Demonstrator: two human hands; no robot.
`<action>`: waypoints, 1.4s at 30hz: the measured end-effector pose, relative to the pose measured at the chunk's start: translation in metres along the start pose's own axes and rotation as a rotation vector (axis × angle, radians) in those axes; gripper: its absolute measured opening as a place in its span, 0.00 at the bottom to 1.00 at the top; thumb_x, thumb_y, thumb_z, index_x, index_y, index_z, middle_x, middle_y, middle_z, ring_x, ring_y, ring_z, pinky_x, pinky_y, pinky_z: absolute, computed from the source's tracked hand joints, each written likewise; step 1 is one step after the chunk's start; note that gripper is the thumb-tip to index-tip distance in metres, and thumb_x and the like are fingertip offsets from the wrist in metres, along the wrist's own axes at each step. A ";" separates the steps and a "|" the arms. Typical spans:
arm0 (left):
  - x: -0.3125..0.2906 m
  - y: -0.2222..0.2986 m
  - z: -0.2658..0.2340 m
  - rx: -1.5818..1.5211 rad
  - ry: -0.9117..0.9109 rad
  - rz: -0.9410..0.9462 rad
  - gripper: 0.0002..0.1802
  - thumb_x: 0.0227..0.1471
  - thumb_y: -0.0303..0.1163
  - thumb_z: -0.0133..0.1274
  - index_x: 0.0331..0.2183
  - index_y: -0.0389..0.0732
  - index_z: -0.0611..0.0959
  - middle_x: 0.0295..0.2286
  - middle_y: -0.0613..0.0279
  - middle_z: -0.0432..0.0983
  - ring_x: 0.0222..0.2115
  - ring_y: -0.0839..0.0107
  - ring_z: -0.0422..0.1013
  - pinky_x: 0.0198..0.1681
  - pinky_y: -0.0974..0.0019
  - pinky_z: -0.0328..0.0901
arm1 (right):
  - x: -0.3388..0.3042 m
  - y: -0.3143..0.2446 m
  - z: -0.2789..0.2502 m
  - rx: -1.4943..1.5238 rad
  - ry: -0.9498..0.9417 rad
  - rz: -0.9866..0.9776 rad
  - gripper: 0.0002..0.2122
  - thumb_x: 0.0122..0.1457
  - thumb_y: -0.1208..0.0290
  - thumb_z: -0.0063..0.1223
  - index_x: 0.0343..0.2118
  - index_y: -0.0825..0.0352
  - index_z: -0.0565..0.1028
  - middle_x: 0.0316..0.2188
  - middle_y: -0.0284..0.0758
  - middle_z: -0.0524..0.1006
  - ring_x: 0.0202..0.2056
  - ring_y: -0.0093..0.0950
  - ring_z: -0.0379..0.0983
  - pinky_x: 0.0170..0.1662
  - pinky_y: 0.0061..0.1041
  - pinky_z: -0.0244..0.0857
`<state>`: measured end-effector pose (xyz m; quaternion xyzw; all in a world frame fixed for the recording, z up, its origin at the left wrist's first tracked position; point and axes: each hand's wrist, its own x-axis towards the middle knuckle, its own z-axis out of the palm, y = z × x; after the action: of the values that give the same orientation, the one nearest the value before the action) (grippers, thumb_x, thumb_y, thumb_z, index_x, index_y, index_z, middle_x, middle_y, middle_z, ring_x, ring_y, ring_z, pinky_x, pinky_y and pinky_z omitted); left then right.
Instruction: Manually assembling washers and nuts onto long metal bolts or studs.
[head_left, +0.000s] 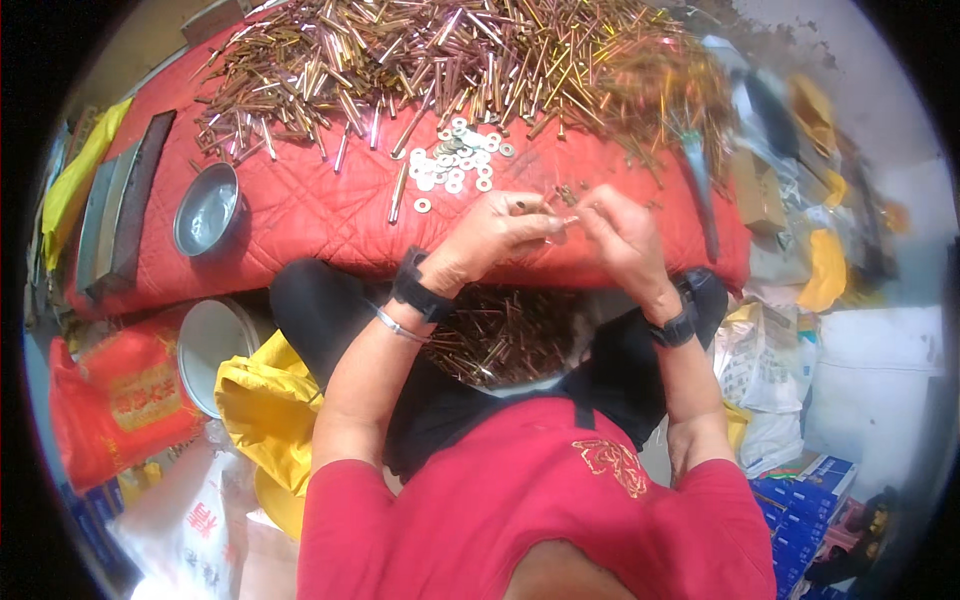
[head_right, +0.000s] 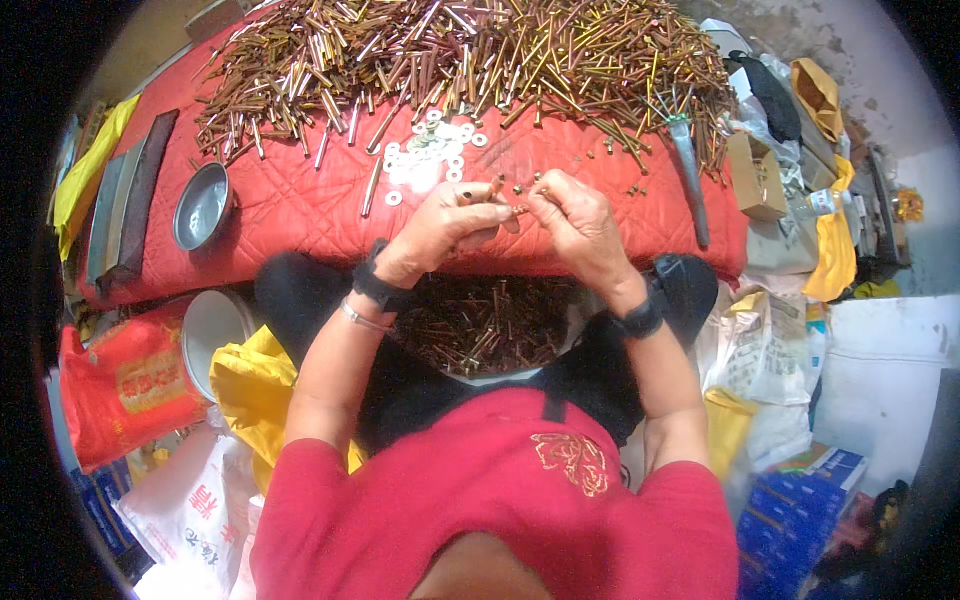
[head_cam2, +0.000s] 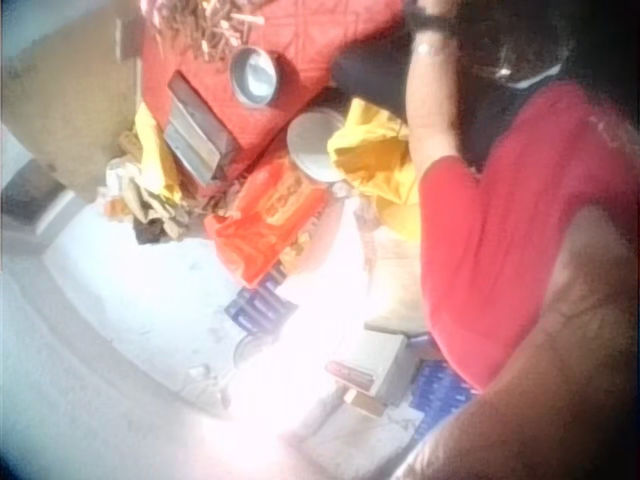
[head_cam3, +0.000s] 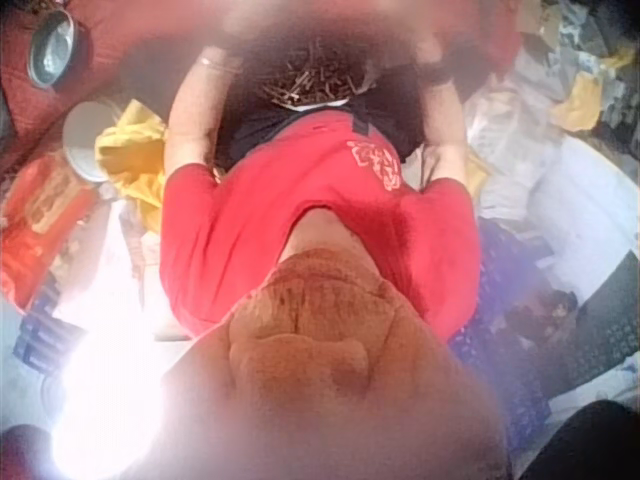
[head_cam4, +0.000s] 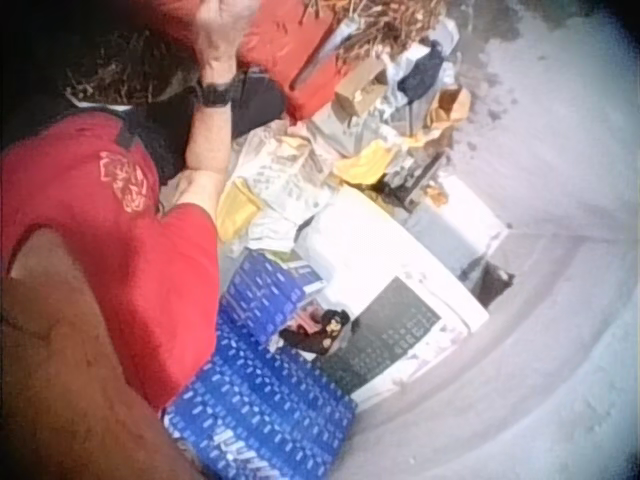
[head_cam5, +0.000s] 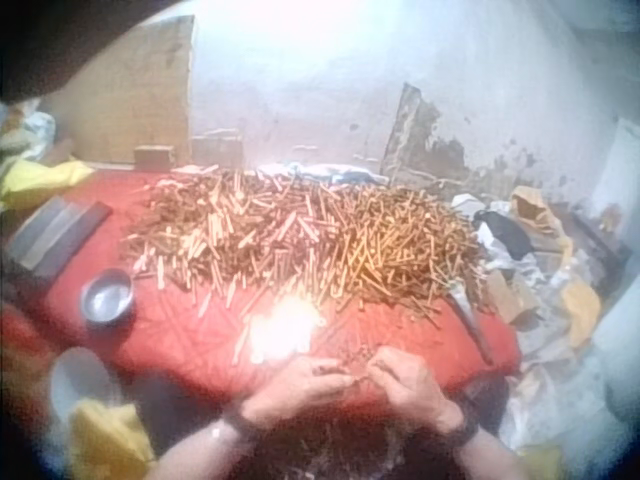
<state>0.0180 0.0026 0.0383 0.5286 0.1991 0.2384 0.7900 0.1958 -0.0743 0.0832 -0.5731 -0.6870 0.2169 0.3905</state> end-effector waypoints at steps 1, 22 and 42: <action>0.003 -0.008 0.003 0.175 0.012 0.131 0.09 0.53 0.34 0.53 0.29 0.38 0.81 0.15 0.75 0.63 0.15 0.86 0.57 0.18 0.77 0.50 | -0.008 0.006 0.003 0.168 -0.015 0.197 0.07 0.60 0.71 0.48 0.26 0.67 0.68 0.19 0.29 0.66 0.22 0.21 0.63 0.26 0.21 0.57; -0.003 0.013 -0.033 0.232 0.052 0.199 0.14 0.55 0.39 0.52 0.31 0.38 0.82 0.20 0.72 0.70 0.19 0.84 0.63 0.21 0.77 0.58 | -0.001 0.015 0.004 0.284 -0.647 0.203 0.12 0.57 0.63 0.53 0.33 0.69 0.72 0.26 0.30 0.72 0.29 0.22 0.67 0.34 0.22 0.62; 0.012 -0.015 -0.080 -0.767 0.548 0.085 0.13 0.55 0.33 0.49 0.37 0.33 0.77 0.21 0.66 0.68 0.13 0.81 0.61 0.11 0.80 0.51 | 0.055 0.081 0.051 -0.365 0.036 -0.114 0.07 0.52 0.75 0.52 0.35 0.62 0.74 0.28 0.40 0.70 0.31 0.41 0.71 0.34 0.37 0.66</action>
<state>-0.0148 0.0640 -0.0050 0.1239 0.2758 0.4576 0.8362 0.2038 0.0056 0.0078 -0.5983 -0.7392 0.0561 0.3041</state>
